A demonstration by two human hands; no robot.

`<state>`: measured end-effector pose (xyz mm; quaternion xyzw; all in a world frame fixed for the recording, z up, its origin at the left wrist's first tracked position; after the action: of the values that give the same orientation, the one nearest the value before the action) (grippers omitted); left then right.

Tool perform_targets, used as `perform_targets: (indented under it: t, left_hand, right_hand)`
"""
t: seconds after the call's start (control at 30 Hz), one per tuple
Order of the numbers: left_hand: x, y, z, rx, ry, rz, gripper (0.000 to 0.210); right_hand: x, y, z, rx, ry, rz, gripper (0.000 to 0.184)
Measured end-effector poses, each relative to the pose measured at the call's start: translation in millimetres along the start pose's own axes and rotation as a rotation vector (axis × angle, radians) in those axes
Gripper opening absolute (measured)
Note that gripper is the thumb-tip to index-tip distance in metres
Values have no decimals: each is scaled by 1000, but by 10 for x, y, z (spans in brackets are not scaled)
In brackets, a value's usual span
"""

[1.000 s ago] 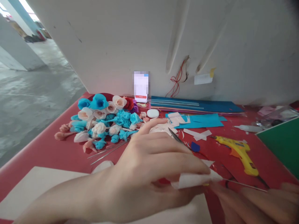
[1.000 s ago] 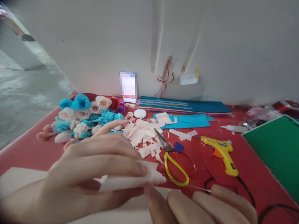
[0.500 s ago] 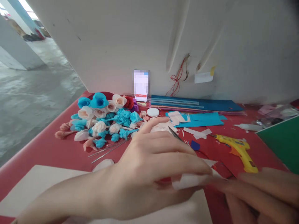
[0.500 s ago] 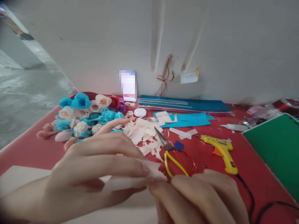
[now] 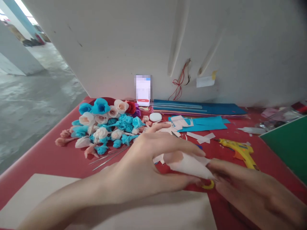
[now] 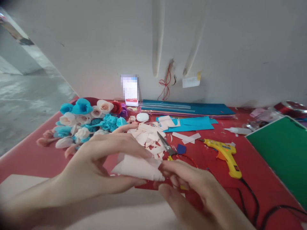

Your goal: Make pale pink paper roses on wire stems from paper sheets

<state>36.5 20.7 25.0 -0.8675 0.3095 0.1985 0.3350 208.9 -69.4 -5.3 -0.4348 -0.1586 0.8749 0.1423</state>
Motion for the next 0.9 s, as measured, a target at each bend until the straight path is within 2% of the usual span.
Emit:
perform_targets:
  t: [0.1, 0.13, 0.2, 0.27, 0.33, 0.4, 0.5, 0.67, 0.73, 0.9]
  left_hand:
    - [-9, -19, 64, -27, 43, -21, 31]
    - [-6, -30, 86, -43, 90, -7, 37]
    - [6, -51, 124, -84, 214, 27, 48]
    - [16, -67, 151, -134, 312, 33, 55]
    - [31, -74, 171, -190, 393, 36, 63]
    - [49, -72, 187, -245, 492, 44, 70]
    - [70, -67, 209, -290, 636, 57, 75]
    - [93, -88, 232, -289, 779, 87, 74]
    - [97, -104, 233, -282, 824, 56, 75]
    - [87, -104, 248, -277, 816, -105, 73]
  right_hand:
    - [18, -65, 68, 20, -262, 37, 17]
    - [18, -116, 72, -16, -360, 96, 17]
    - [20, -224, 75, -133, -534, 279, 33]
    - [45, -299, 49, -158, -635, 497, 40]
    - [90, -330, -5, 2, -736, 628, 30]
    - [143, -319, -41, 211, -869, 674, 25]
    - [203, -285, -29, 358, -999, 683, 24]
    - [220, -256, -22, 413, -917, 709, 23]
    - [217, -245, -30, 420, -894, 697, 22]
    - [223, -194, -53, 409, -957, 585, 22]
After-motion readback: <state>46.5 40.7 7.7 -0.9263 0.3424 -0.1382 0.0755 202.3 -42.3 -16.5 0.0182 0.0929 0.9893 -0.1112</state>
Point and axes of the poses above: each hand's wrist, its own y-axis away from the middle knuckle, its own x-axis out of the palm, z = x × y, the point moved 3 cm from there along -y, towards the middle knuckle, and after that the axes turned 2 degrees about z, right-handed, at the moved point
